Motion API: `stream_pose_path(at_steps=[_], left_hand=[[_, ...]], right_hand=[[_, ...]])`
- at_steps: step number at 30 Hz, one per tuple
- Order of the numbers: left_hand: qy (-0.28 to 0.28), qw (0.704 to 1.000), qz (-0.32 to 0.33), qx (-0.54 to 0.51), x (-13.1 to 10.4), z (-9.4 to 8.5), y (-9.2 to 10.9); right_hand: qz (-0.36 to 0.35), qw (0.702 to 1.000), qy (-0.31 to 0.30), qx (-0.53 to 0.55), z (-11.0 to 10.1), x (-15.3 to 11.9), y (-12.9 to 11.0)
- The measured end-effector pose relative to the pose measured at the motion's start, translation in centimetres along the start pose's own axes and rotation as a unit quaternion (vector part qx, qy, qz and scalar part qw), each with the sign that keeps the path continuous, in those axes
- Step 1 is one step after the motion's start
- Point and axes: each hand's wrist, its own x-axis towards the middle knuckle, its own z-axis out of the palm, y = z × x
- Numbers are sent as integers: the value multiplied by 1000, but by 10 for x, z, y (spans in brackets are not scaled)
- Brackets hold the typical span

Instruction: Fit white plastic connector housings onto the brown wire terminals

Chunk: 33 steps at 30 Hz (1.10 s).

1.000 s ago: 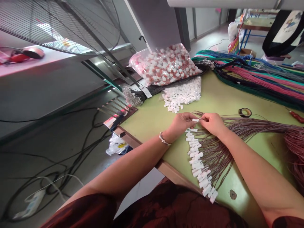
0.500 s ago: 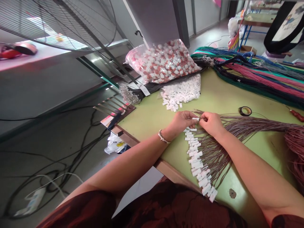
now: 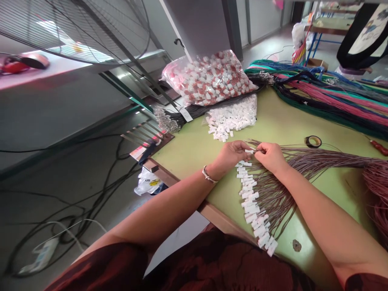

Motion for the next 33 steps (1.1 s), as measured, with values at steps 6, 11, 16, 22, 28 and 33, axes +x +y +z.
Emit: stream_pose_path(at_steps=[6,11,16,22,28,33], left_hand=[[1,1000,-4,16,0,3,-6],[-4,1000,3,27,2,7,-11],[-17,995,33,90,-4,-1,-10],[-268,911,171,264,-31,-25,18],[119,839,76,526,9,-47,31],[118,737,45,664,47,-42,22]], right_hand=[[2,1000,-16,-11,0,1,0],[-4,999,-11,-35,1,1,3],[14,999,-34,12,-3,2,1],[79,988,28,132,-3,3,0],[73,987,34,140,0,2,1],[80,987,36,132,0,4,6]])
